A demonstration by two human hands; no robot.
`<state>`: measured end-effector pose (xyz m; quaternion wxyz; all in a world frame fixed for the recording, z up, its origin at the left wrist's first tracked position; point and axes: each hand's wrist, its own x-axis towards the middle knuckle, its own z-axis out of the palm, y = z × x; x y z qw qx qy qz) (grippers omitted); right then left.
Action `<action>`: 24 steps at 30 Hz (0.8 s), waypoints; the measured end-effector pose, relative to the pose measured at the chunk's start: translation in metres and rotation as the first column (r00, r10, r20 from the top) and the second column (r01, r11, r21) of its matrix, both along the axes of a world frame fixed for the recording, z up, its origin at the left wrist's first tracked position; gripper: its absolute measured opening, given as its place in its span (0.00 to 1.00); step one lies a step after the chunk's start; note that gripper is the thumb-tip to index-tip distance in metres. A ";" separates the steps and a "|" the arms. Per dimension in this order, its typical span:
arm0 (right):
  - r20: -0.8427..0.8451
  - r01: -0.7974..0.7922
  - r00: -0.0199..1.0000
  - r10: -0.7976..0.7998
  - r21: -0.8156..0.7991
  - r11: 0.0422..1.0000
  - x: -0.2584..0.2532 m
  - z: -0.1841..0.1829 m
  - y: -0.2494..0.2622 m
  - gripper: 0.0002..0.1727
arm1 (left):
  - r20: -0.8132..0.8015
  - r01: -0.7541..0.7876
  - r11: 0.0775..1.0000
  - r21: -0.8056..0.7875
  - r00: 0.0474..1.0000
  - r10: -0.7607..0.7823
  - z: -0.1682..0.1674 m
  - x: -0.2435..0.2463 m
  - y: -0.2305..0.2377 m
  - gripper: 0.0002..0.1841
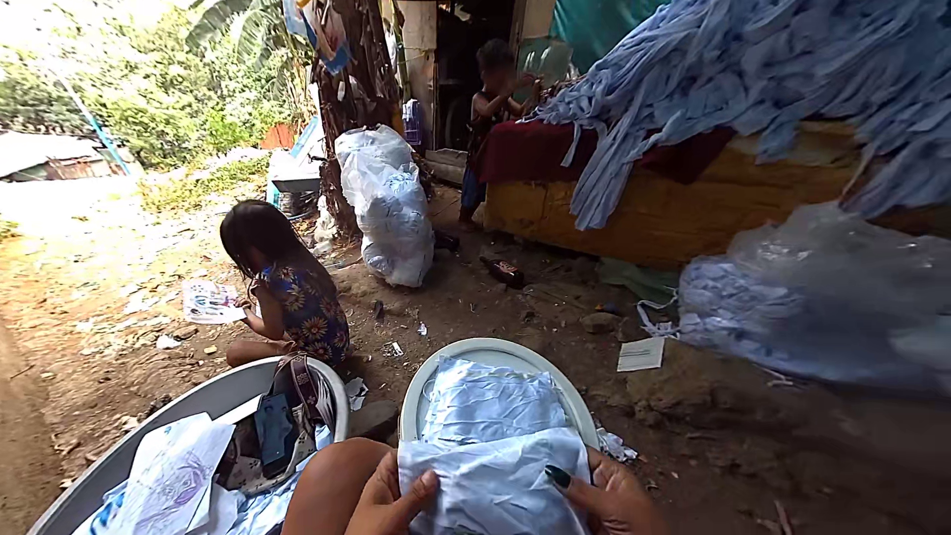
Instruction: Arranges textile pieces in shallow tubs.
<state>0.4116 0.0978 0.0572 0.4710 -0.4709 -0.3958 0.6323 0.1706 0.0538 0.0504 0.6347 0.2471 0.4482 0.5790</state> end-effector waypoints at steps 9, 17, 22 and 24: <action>0.236 0.119 0.958 -0.162 0.184 0.976 0.009 -0.031 0.034 0.17 | -0.161 0.257 0.960 -0.111 0.949 -0.272 -0.013 -0.021 0.058 0.24; 0.320 -0.002 0.947 -0.015 0.052 0.999 0.036 -0.036 0.094 0.31 | -0.452 0.505 0.833 -0.226 0.703 -0.549 -0.006 -0.020 0.133 0.42; 0.393 -0.014 0.920 0.000 0.033 0.999 0.037 -0.040 0.116 0.31 | -0.506 0.560 0.785 -0.267 0.611 -0.608 -0.015 -0.024 0.169 0.46; 0.455 -0.042 0.890 0.043 -0.012 0.999 0.037 -0.046 0.122 0.33 | -0.508 0.565 0.766 -0.307 0.583 -0.634 -0.021 -0.024 0.176 0.46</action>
